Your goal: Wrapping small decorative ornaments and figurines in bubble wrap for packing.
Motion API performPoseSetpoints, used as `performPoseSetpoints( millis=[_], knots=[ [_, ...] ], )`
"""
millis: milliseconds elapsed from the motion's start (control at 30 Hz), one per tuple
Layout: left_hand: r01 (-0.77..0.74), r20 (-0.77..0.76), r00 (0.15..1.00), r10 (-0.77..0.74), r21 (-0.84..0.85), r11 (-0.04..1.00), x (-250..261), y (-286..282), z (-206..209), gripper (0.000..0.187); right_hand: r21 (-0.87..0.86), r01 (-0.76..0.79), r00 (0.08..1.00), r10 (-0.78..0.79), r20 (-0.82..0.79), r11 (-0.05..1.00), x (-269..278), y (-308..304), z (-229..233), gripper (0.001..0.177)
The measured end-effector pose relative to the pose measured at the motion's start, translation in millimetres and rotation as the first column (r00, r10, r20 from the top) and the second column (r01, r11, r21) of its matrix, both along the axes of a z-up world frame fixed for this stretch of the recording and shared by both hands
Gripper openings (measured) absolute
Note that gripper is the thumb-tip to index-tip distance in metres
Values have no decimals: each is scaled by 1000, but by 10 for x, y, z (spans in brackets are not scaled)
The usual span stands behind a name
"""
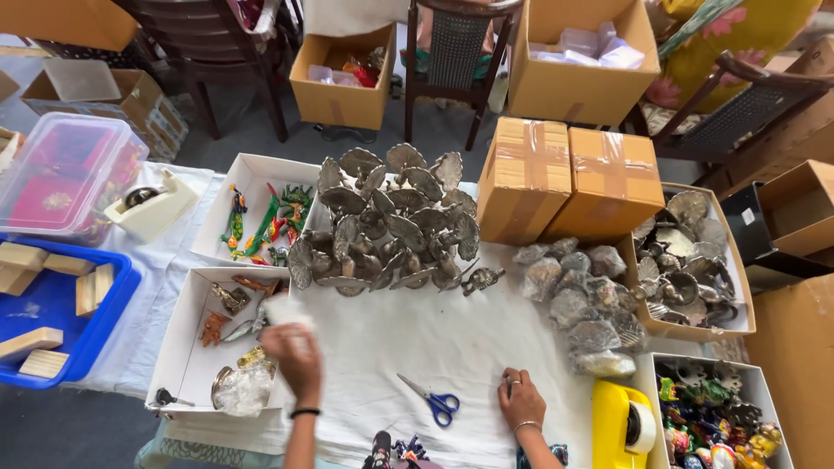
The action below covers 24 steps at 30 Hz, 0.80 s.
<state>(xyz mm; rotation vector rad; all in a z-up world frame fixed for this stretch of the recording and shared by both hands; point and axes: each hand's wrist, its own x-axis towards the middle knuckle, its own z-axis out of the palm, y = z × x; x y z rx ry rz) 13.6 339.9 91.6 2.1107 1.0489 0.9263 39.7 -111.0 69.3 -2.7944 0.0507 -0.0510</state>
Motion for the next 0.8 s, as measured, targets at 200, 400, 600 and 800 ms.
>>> performPoseSetpoints(
  millis=[200, 400, 600, 800],
  knots=[
    [770, -184, 631, -754, 268, 579, 96, -1587, -72, 13, 25, 57, 996, -55, -65, 998, 174, 31, -262, 18],
    [867, -159, 233, -960, 481, 131, 7, -2438, 227, 36, 932, -112, 960, 280, 12, 345, 468, -279, -1263, 40],
    [952, -306, 306, -901, 124, 281, -61, -2096, -315, 26, 889, 409, 912, -70, -403, 206, 397, -405, -829, 28],
    [815, -117, 574, -811, -14, 579, -69, -1797, -99, 23, 828, 553, 832, -109, -544, 93, 359, -467, -254, 26]
  ],
)
